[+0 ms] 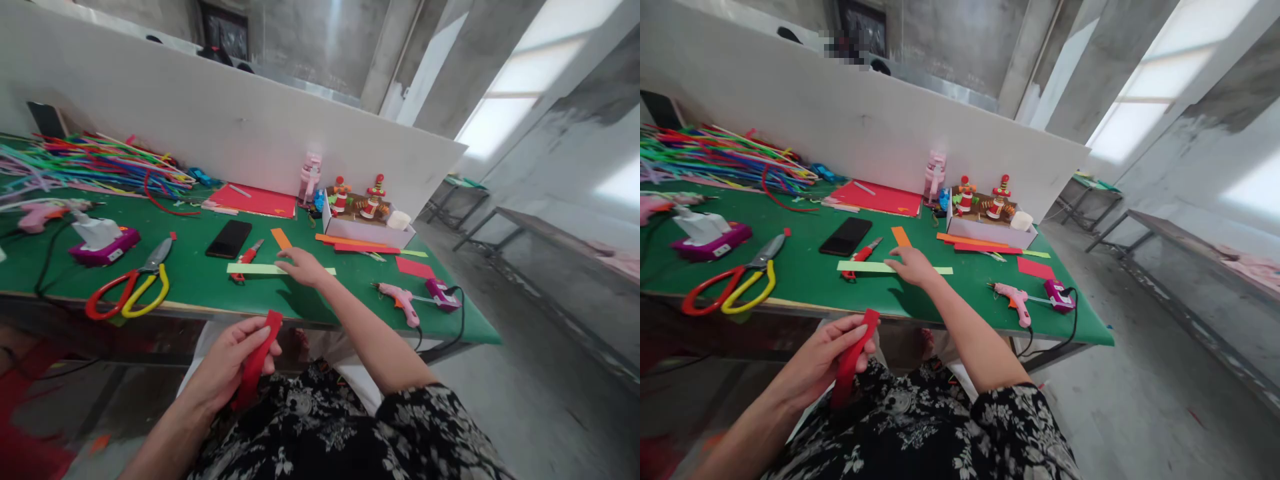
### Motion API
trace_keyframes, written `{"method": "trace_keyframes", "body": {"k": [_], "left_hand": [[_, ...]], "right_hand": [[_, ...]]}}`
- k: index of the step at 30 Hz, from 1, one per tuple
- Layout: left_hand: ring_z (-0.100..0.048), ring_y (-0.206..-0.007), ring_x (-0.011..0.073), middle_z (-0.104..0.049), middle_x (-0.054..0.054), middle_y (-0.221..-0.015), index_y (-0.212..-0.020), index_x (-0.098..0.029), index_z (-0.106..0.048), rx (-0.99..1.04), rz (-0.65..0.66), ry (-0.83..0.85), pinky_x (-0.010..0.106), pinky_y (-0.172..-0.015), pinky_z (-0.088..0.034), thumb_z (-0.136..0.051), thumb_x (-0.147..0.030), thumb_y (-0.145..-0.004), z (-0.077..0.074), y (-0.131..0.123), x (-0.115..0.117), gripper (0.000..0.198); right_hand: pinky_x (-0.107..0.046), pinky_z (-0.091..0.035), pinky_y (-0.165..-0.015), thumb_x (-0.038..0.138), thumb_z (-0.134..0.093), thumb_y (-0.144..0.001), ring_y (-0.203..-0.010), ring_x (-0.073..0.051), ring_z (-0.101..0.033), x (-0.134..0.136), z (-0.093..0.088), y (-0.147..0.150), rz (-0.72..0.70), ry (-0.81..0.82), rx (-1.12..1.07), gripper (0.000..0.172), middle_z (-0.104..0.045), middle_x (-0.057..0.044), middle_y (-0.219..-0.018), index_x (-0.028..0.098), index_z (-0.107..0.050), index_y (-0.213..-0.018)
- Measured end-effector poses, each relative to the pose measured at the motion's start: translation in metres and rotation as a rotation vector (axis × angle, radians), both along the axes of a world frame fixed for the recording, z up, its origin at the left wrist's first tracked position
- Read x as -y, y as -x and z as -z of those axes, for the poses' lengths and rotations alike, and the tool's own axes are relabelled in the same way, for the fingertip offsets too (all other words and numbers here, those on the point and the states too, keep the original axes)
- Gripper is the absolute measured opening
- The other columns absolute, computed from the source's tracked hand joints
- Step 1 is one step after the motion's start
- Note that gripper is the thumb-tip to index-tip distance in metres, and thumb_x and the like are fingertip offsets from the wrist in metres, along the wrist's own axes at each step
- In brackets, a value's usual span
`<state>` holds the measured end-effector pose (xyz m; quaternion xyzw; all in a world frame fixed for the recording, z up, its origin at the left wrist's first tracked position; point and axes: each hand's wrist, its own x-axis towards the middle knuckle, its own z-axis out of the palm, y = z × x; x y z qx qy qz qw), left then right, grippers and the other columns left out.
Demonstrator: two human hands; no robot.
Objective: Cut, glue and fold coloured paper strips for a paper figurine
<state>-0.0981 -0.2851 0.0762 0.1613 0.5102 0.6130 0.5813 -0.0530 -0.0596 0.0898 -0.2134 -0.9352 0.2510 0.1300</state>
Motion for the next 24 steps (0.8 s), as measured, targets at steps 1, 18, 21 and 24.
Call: {"method": "trace_keyframes", "body": {"k": [1,18,21,24], "left_hand": [[-0.059,-0.042,0.0104,-0.070,0.000,-0.061,-0.085,-0.017,-0.065,-0.004,-0.022,0.005,0.018,-0.041,-0.044,-0.089,-0.051,-0.051,0.000,0.005,0.005,0.054],[-0.064,-0.049,0.0131,-0.074,-0.001,-0.066,-0.088,-0.019,-0.062,-0.240,-0.356,-0.059,0.021,-0.049,-0.053,-0.089,-0.050,-0.051,-0.016,0.053,-0.003,0.055],[-0.066,-0.052,0.0150,-0.074,0.001,-0.069,-0.085,-0.018,-0.063,-0.290,-0.213,-0.075,0.024,-0.049,-0.055,-0.087,-0.055,-0.052,-0.019,0.030,-0.018,0.055],[-0.065,-0.053,0.0140,-0.073,0.001,-0.069,-0.084,-0.018,-0.064,-0.313,-0.068,-0.078,0.024,-0.051,-0.054,-0.085,-0.059,-0.055,-0.020,0.003,-0.029,0.054]], "right_hand": [[-0.029,-0.043,-0.091,0.025,-0.064,-0.092,-0.108,-0.021,-0.061,0.000,0.002,0.022,-0.034,0.010,0.051,0.017,-0.069,-0.009,-0.116,0.017,-0.066,-0.107],[-0.025,-0.047,-0.069,0.020,-0.050,-0.090,-0.063,-0.013,-0.061,0.058,-0.042,-0.087,0.019,0.398,-0.175,0.007,-0.069,0.002,-0.076,0.021,-0.057,-0.092],[-0.021,-0.043,-0.059,0.032,-0.053,-0.092,-0.055,-0.011,-0.056,0.089,-0.037,-0.118,0.168,0.502,-0.261,0.023,-0.062,0.004,-0.062,0.020,-0.057,-0.072],[-0.020,-0.039,-0.054,0.033,-0.055,-0.092,-0.053,-0.010,-0.054,0.111,-0.028,-0.132,0.266,0.519,-0.241,0.034,-0.059,0.004,-0.056,0.019,-0.057,-0.061]]}}
